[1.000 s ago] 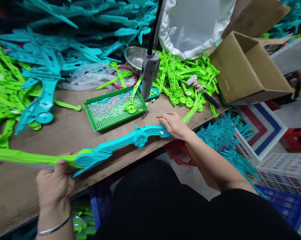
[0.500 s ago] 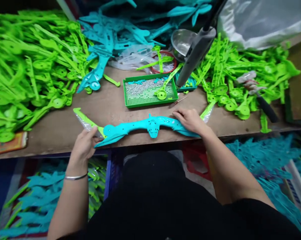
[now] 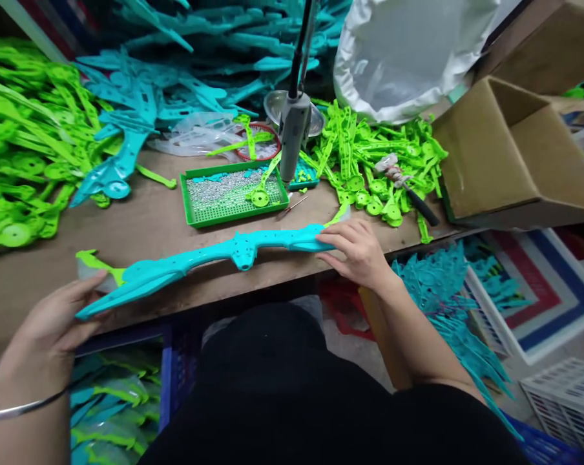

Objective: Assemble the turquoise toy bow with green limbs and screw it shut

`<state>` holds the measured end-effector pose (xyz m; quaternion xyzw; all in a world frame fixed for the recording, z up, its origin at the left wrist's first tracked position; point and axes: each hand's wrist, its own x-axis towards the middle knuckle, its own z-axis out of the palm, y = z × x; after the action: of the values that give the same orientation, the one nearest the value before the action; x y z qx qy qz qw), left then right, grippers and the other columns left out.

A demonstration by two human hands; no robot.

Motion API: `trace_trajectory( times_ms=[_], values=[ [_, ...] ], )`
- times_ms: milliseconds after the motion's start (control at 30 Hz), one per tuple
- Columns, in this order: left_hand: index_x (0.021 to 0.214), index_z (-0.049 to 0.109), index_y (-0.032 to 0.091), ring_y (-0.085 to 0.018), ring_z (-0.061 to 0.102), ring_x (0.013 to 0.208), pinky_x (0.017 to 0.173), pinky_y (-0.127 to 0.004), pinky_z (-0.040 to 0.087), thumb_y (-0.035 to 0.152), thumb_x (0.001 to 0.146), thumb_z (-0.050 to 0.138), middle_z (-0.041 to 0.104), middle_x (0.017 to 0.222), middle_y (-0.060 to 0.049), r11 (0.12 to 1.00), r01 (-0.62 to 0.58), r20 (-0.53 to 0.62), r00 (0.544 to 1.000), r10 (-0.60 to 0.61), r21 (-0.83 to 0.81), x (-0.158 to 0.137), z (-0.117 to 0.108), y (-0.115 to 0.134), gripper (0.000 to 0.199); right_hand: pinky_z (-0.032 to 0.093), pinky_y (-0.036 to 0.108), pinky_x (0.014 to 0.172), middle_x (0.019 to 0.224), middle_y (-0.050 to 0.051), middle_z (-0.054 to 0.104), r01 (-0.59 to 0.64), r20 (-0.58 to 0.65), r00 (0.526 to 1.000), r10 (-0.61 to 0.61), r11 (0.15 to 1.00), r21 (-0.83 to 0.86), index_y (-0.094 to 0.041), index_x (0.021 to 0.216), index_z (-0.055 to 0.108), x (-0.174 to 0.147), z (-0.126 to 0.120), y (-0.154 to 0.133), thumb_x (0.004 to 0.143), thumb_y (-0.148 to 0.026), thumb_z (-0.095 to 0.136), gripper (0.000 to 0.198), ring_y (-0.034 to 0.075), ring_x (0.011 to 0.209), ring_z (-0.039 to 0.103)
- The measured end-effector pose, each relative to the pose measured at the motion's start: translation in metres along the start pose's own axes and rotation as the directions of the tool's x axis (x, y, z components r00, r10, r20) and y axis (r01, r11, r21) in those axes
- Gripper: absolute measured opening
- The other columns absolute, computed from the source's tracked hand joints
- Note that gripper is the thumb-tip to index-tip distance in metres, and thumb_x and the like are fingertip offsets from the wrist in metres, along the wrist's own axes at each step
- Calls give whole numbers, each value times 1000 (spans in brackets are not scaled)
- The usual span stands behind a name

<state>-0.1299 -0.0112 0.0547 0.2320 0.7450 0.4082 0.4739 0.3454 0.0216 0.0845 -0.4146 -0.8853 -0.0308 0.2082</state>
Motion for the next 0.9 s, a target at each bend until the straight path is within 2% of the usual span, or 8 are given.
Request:
trace_trajectory(
  times_ms=[133,333,533,633,700,733,833,900],
  values=[
    [58,57,18,-8,46,43,41,-18,49,37,75,73,55,46,1,971,200,2,979,-202,-132,-5,6,13,30,43,39,90,106,5,75,86,-98,991,-86,996,-4,-25,106,69,5,11,2,91,-32,67,17,21,98,65],
    [72,62,13,-12,58,59,59,-26,58,23,92,56,63,63,-5,968,150,23,989,-148,-199,-2,4,9,23,49,36,79,105,4,78,160,-163,973,-166,986,-53,-25,107,71,12,21,3,89,-24,69,19,21,90,69],
    [84,64,12,-16,64,69,64,-29,59,34,87,66,70,78,-8,974,110,48,994,-103,-196,-1,-18,1,22,54,34,77,101,4,79,213,-219,950,-223,975,-68,-24,108,72,8,23,-8,84,-19,74,24,21,88,73],
    [117,59,15,-25,68,97,80,-41,60,47,77,76,70,115,-14,993,-45,-144,989,29,-106,-10,-28,-5,54,55,32,76,98,4,79,217,-228,946,-229,973,-77,-24,104,73,-4,30,-19,82,-18,76,22,19,87,73],
    [136,49,20,-33,60,121,97,-54,53,54,67,81,56,140,-17,958,-267,-252,925,286,107,-17,-22,-8,83,55,31,72,92,4,79,205,-258,940,-222,975,-92,-23,100,73,-13,41,-24,79,-18,78,22,19,85,73],
    [140,47,21,-37,54,130,106,-58,45,57,63,83,51,147,-17,890,-388,-193,879,436,240,-20,-15,-10,92,55,31,70,88,4,78,195,-279,936,-215,976,-99,-22,98,73,-17,47,-25,78,-17,80,22,19,84,73],
    [137,55,25,-42,40,142,120,-62,21,56,56,87,54,146,-14,513,-721,345,682,644,466,-24,20,-15,92,56,31,68,81,2,75,161,-347,919,-187,982,-102,-24,92,72,-27,64,-24,75,-16,82,21,19,80,73],
    [140,52,25,-43,39,142,120,-68,4,48,64,84,56,144,-15,282,-796,523,575,629,536,-22,43,-18,86,57,32,69,78,0,75,170,-381,906,-183,983,-70,-26,95,72,-35,70,-24,74,-15,82,26,20,80,74]
  ],
)
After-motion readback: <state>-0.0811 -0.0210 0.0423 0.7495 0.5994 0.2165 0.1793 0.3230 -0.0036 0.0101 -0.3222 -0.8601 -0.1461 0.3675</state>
